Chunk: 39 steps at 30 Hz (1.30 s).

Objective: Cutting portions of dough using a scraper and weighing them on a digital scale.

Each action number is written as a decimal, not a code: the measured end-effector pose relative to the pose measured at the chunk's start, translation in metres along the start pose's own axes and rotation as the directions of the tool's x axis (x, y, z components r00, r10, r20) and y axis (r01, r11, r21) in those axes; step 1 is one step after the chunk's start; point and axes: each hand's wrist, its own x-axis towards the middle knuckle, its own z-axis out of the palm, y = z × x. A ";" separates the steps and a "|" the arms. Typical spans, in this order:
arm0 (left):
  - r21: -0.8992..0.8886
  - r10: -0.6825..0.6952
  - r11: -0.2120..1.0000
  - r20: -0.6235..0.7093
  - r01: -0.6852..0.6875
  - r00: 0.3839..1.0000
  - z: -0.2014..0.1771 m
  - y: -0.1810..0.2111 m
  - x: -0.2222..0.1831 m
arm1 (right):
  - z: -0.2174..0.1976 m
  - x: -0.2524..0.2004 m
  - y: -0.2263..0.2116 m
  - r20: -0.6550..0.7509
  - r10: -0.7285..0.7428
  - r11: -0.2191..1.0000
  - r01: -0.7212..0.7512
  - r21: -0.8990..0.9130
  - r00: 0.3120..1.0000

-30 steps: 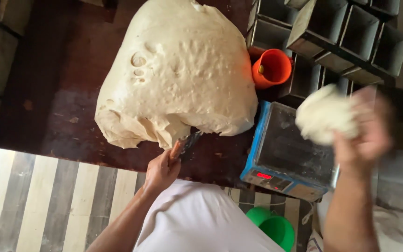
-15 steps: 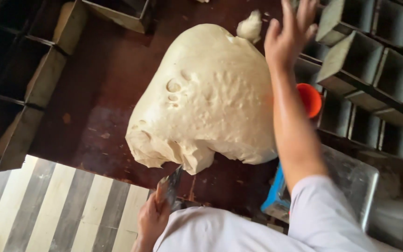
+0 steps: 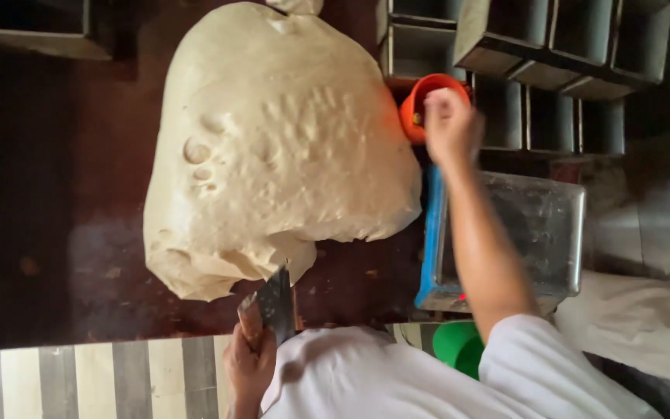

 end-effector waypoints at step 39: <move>0.013 0.242 0.970 0.080 -0.244 0.967 -0.096 -0.025 0.020 | -0.107 -0.253 0.181 0.150 0.143 0.767 -0.014 -0.641 0.978</move>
